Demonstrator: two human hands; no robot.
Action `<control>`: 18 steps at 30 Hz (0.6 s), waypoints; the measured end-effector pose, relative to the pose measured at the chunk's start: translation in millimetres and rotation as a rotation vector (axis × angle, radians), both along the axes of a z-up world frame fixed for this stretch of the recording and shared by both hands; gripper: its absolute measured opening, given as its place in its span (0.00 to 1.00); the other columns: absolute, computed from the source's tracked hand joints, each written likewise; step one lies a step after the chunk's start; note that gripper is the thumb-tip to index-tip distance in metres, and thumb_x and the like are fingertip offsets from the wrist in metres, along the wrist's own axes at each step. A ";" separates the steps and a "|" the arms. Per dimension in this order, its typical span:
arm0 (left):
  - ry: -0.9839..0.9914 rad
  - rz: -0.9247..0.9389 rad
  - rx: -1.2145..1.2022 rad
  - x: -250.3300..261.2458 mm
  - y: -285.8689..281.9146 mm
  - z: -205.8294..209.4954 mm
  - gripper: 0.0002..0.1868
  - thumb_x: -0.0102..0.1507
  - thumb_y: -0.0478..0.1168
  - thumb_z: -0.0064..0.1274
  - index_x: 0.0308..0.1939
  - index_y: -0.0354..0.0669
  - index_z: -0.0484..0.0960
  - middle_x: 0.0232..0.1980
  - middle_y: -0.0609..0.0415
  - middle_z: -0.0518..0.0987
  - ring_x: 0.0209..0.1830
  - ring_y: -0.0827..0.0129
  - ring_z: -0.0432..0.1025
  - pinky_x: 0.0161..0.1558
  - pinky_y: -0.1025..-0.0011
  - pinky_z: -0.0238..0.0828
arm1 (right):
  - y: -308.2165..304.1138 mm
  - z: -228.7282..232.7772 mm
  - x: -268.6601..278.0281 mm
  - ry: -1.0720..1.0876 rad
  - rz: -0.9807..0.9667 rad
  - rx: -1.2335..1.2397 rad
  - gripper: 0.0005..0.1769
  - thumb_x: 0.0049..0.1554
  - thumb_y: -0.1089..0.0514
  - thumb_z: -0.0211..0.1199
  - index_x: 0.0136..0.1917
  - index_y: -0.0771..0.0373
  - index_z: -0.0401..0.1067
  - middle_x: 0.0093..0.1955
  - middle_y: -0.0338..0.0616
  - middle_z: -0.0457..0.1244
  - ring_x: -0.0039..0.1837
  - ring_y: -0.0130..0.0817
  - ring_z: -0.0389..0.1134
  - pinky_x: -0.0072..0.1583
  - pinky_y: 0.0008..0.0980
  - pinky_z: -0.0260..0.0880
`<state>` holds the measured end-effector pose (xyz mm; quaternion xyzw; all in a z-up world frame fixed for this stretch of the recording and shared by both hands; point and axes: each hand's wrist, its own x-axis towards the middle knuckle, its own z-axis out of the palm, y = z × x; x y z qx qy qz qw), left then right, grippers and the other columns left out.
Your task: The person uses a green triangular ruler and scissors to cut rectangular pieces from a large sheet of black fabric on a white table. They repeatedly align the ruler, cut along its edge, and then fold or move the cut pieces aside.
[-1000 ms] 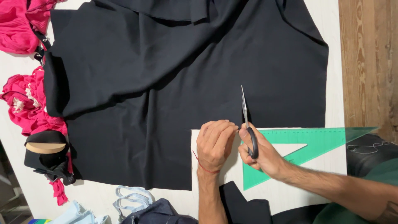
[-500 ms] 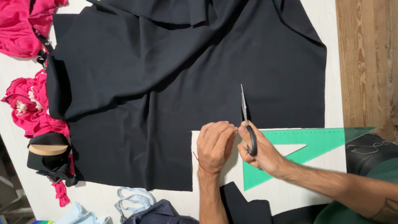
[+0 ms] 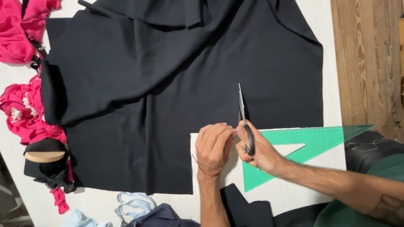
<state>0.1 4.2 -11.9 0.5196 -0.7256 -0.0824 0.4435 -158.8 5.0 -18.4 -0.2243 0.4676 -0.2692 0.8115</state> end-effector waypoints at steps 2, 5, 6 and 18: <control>-0.004 0.004 0.001 -0.1 -1.3 0.9 0.01 0.66 0.32 0.63 0.40 0.39 0.88 0.42 0.52 0.86 0.42 0.57 0.83 0.45 0.60 0.81 | 6.2 -7.4 -4.7 -0.008 0.020 0.007 0.17 0.75 0.38 0.42 0.58 0.51 0.59 0.20 0.39 0.49 0.17 0.25 0.47 0.20 0.20 0.45; -0.027 0.011 0.009 -1.0 0.4 0.7 0.01 0.64 0.32 0.64 0.40 0.40 0.89 0.41 0.52 0.86 0.42 0.58 0.83 0.45 0.60 0.81 | 24.0 0.3 -22.2 -0.046 0.092 -0.008 0.18 0.75 0.37 0.41 0.58 0.51 0.59 0.20 0.39 0.50 0.18 0.24 0.47 0.20 0.20 0.43; -0.044 0.012 0.013 -1.4 0.5 0.2 0.02 0.63 0.31 0.65 0.39 0.40 0.89 0.41 0.52 0.86 0.42 0.59 0.83 0.46 0.60 0.81 | 30.3 5.8 -29.7 -0.075 0.140 -0.034 0.18 0.75 0.38 0.41 0.57 0.51 0.58 0.20 0.39 0.51 0.18 0.25 0.47 0.21 0.21 0.43; -0.251 -0.041 -0.010 -5.8 -8.6 17.3 0.06 0.61 0.32 0.64 0.33 0.44 0.81 0.39 0.56 0.83 0.43 0.64 0.79 0.47 0.63 0.70 | 79.0 26.4 -170.0 0.032 0.616 0.211 0.08 0.68 0.64 0.50 0.48 0.61 0.54 0.30 0.39 0.45 0.34 0.32 0.45 0.37 0.34 0.50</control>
